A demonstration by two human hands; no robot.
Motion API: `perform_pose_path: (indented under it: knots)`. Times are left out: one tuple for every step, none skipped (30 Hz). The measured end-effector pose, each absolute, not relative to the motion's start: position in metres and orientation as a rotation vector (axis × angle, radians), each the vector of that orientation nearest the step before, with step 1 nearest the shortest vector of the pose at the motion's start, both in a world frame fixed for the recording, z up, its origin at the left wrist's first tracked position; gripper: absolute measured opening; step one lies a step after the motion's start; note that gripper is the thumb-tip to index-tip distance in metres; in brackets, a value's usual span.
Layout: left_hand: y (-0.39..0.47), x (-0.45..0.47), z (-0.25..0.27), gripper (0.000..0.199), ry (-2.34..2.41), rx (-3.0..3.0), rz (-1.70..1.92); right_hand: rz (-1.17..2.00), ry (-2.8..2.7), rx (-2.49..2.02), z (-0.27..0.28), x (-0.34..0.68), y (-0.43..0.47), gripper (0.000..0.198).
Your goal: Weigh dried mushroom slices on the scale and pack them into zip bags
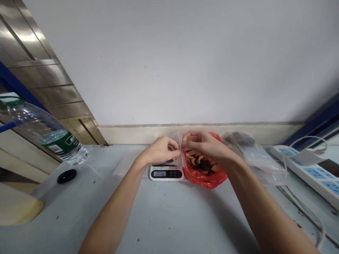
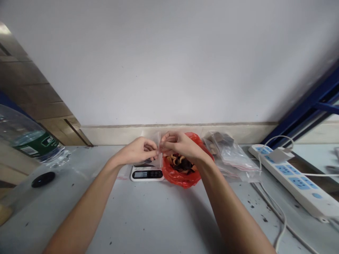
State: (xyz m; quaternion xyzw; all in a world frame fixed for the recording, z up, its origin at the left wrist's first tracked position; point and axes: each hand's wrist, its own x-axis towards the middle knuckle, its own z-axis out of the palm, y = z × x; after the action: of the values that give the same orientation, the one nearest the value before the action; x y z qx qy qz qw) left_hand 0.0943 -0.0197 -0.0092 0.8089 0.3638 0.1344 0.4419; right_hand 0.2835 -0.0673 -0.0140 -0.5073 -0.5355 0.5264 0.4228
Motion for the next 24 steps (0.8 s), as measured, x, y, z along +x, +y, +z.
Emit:
perform_pose_path:
  knots:
    - [-0.02,0.094,-0.009,0.014,0.918,1.999,0.336,1.323,-1.337,-1.266,-0.012,0.284,-0.069,0.026]
    - [-0.02,0.095,-0.009,0.015,0.93,2.0,0.343,1.323,-1.34,-1.261,-0.011,0.283,-0.07,0.029]
    - [-0.019,0.095,-0.009,0.016,0.934,2.004,0.349,1.312,-1.346,-1.254,-0.01,0.283,-0.07,0.033]
    - [-0.019,0.095,-0.009,0.017,0.931,2.005,0.352,1.295,-1.355,-1.248,-0.01,0.283,-0.071,0.036]
    - [-0.019,0.095,-0.009,0.017,0.92,2.002,0.349,1.268,-1.361,-1.244,-0.011,0.283,-0.07,0.038]
    - [-0.018,0.095,-0.009,0.018,0.902,1.997,0.343,1.24,-1.361,-1.241,-0.012,0.283,-0.07,0.039]
    - [-0.018,0.095,-0.009,0.019,0.884,1.989,0.336,1.218,-1.358,-1.239,-0.013,0.282,-0.069,0.039]
    - [-0.018,0.095,-0.009,0.02,0.869,1.98,0.331,1.204,-1.356,-1.237,-0.015,0.282,-0.068,0.038]
    - [-0.018,0.095,-0.009,0.021,0.859,1.972,0.328,1.199,-1.352,-1.236,-0.016,0.282,-0.067,0.037]
    - [-0.018,0.095,-0.008,0.023,0.852,1.968,0.327,1.204,-1.349,-1.237,-0.017,0.281,-0.066,0.037]
    - [-0.018,0.094,-0.008,0.024,0.841,1.969,0.325,1.214,-1.347,-1.236,-0.017,0.281,-0.066,0.036]
    - [-0.018,0.094,-0.007,0.024,0.824,1.971,0.318,1.223,-1.349,-1.236,-0.017,0.281,-0.066,0.037]
    - [-0.018,0.093,-0.007,0.024,0.803,1.972,0.306,1.228,-1.356,-1.24,-0.017,0.281,-0.066,0.037]
    - [-0.018,0.093,-0.007,0.024,0.783,1.973,0.292,1.226,-1.371,-1.247,-0.017,0.282,-0.066,0.036]
    - [-0.018,0.093,-0.007,0.023,0.771,1.973,0.278,1.217,-1.392,-1.258,-0.017,0.282,-0.066,0.035]
    - [-0.019,0.093,-0.007,0.023,0.768,1.972,0.268,1.197,-1.415,-1.269,-0.017,0.282,-0.067,0.034]
    - [-0.019,0.094,-0.007,0.023,0.777,1.972,0.267,1.176,-1.435,-1.277,-0.017,0.283,-0.067,0.032]
    - [-0.019,0.095,-0.008,0.023,0.796,1.975,0.28,1.156,-1.449,-1.278,-0.018,0.283,-0.067,0.029]
    - [-0.02,0.097,-0.009,0.023,0.819,1.979,0.303,1.137,-1.458,-1.274,-0.019,0.283,-0.066,0.028]
    - [-0.021,0.099,-0.01,0.024,0.844,1.984,0.335,1.116,-1.463,-1.267,-0.019,0.282,-0.066,0.026]
    - [-0.022,0.101,-0.01,0.024,0.868,1.987,0.37,1.092,-1.47,-1.264,-0.02,0.282,-0.066,0.025]
    - [-0.023,0.103,-0.01,0.024,0.888,1.989,0.4,1.064,-1.48,-1.268,-0.02,0.281,-0.065,0.023]
    - [-0.024,0.104,-0.01,0.024,0.902,1.987,0.419,1.036,-1.496,-1.281,-0.02,0.281,-0.065,0.022]
    - [-0.025,0.105,-0.008,0.023,0.914,1.983,0.425,1.002,-1.518,-1.306,-0.019,0.281,-0.065,0.02]
